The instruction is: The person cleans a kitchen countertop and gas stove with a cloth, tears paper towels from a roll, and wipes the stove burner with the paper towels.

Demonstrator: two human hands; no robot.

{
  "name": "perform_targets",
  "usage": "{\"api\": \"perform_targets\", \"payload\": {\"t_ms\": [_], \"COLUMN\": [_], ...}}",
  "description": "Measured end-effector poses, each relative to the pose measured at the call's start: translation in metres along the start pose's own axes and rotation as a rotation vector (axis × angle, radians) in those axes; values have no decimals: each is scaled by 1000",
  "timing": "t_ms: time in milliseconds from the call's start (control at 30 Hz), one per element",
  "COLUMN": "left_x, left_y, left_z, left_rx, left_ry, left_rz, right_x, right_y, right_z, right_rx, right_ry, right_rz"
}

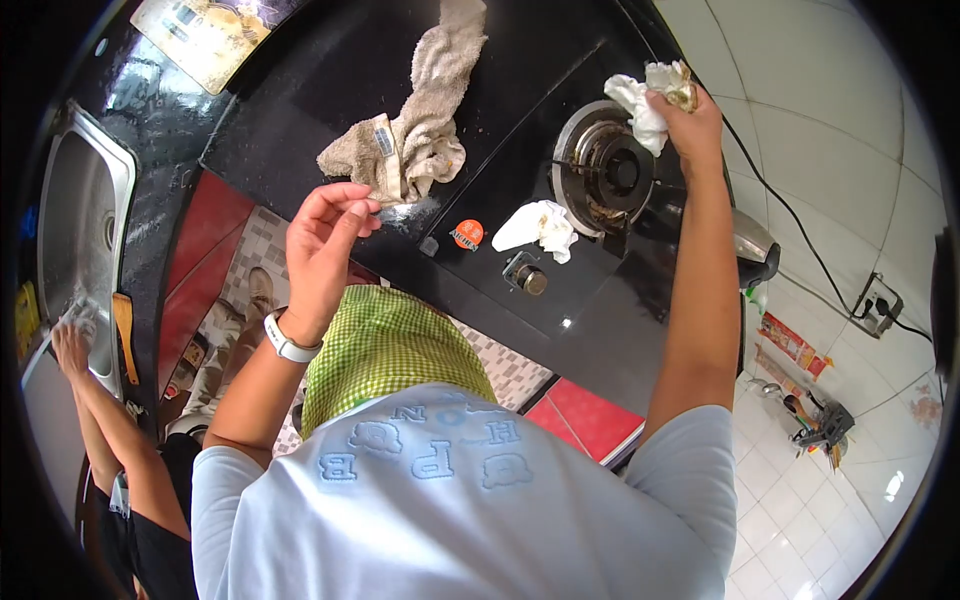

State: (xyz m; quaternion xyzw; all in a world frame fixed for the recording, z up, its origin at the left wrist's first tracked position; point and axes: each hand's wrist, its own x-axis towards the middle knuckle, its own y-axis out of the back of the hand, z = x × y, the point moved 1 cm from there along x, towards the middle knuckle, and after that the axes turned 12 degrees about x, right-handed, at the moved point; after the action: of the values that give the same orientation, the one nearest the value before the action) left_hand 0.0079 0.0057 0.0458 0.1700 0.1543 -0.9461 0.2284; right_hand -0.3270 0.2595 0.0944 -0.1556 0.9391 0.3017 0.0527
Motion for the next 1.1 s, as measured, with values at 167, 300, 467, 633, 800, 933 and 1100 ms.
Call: {"api": "perform_targets", "payload": {"t_ms": [167, 300, 467, 633, 800, 933, 1100], "left_x": [4, 4, 3, 1, 3, 10, 12], "left_y": [1, -7, -11, -3, 5, 2, -9], "left_z": [-3, -1, 1, -3, -5, -2, -3], "left_rx": [-10, 18, -13, 11, 23, 12, 11], "left_ry": [4, 28, 10, 27, 28, 13, 36], "left_rz": [13, 2, -10, 13, 38, 73, 65], "right_x": [18, 23, 15, 0, -1, -10, -7], "right_y": [-10, -46, -50, -59, -60, -53, -45], "right_z": [18, 35, 20, 24, 21, 22, 34], "right_rx": [-375, -816, -898, -738, -675, -644, -754], "right_ry": [-191, -162, -119, -85, 4, 350, 442], "right_rz": [-200, -277, -309, -696, -773, -828, -632]}}
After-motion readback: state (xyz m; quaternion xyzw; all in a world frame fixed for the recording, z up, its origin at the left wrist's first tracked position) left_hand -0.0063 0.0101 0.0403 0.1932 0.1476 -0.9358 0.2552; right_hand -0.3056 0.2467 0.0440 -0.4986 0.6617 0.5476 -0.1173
